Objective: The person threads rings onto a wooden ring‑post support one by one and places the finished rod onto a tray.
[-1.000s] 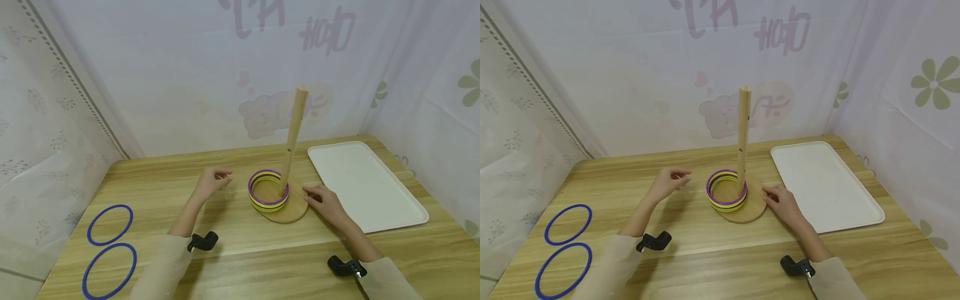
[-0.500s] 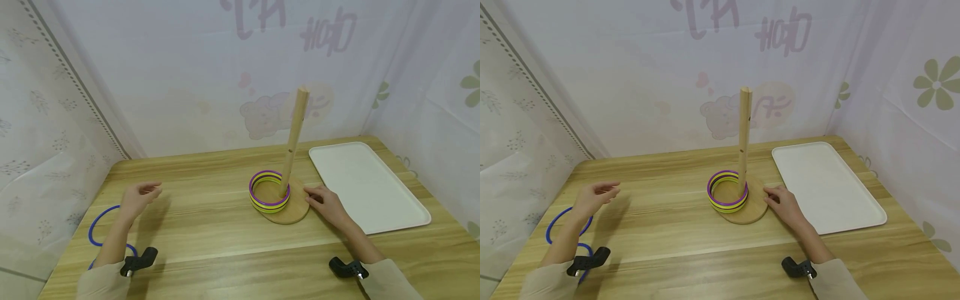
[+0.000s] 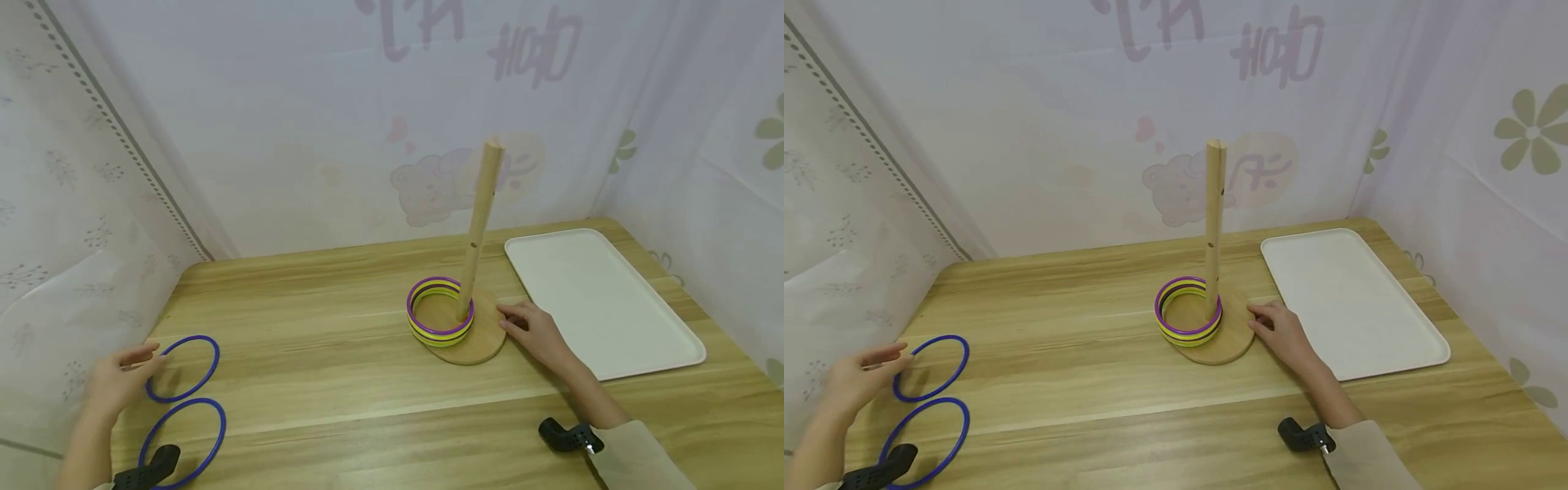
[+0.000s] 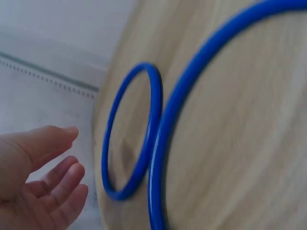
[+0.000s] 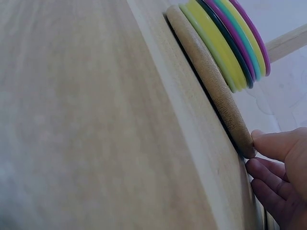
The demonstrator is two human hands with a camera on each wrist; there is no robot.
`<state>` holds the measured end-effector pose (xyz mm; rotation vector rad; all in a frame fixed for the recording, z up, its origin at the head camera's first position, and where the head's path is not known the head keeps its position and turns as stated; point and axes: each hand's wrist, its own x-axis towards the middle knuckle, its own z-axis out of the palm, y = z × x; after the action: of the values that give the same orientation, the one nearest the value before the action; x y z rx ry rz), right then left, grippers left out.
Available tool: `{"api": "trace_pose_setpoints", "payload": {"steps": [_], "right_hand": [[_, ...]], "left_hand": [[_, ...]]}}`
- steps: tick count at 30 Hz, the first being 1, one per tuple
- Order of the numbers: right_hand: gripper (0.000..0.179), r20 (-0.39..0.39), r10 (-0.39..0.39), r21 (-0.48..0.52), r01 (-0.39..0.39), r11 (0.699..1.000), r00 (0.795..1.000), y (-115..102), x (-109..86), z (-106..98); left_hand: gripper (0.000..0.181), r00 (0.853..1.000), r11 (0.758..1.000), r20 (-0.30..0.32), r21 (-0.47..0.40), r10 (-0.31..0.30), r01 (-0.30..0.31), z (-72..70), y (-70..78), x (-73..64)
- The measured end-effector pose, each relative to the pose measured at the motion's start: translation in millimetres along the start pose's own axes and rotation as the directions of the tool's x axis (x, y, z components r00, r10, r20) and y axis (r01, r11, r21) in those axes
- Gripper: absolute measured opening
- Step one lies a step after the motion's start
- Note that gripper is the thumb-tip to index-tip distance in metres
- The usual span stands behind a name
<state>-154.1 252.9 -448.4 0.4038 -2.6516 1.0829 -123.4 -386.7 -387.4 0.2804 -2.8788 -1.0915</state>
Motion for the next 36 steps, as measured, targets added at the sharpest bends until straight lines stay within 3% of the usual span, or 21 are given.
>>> {"api": "trace_pose_setpoints", "payload": {"steps": [4,7,12,19,30,33,36], "right_hand": [[0.03,0.004,0.004,-0.004,-0.004,1.0,1.0,0,-0.7,0],[0.03,0.003,0.008,-0.007,-0.008,1.0,1.0,0,-1.5,0],[0.031,0.007,0.01,-0.012,-0.01,1.0,1.0,1,-2.5,1],[0.03,0.002,0.004,-0.026,-0.004,1.0,1.0,0,-2.9,0],[0.031,-0.002,-0.001,-0.022,0.001,1.0,1.0,-1,-1.3,0],[0.031,-0.004,-0.006,-0.021,0.006,1.0,1.0,-2,-1.5,0],[0.031,-0.005,-0.012,-0.021,0.012,1.0,1.0,-2,-1.3,0]], "left_hand": [[0.028,0.999,0.999,-0.007,-0.009,-0.034,0.034,-4.8,-15.1,-0.6],[0.032,0.999,0.998,0.001,-0.038,-0.042,0.042,-3.3,-24.1,-1.5],[0.05,0.994,0.993,0.007,-0.034,-0.11,0.11,1.2,-33.9,-3.2],[0.057,0.99,0.989,-0.044,0.063,-0.133,0.135,7.4,-33.3,-3.6],[0.041,0.987,0.987,-0.141,0.128,-0.084,0.102,15.0,-30.2,-3.3],[0.039,0.984,0.986,-0.143,0.119,-0.102,0.119,15.2,-29.3,-3.6],[0.028,0.98,0.986,-0.135,0.048,-0.149,0.157,14.1,-26.9,-4.3]]}}
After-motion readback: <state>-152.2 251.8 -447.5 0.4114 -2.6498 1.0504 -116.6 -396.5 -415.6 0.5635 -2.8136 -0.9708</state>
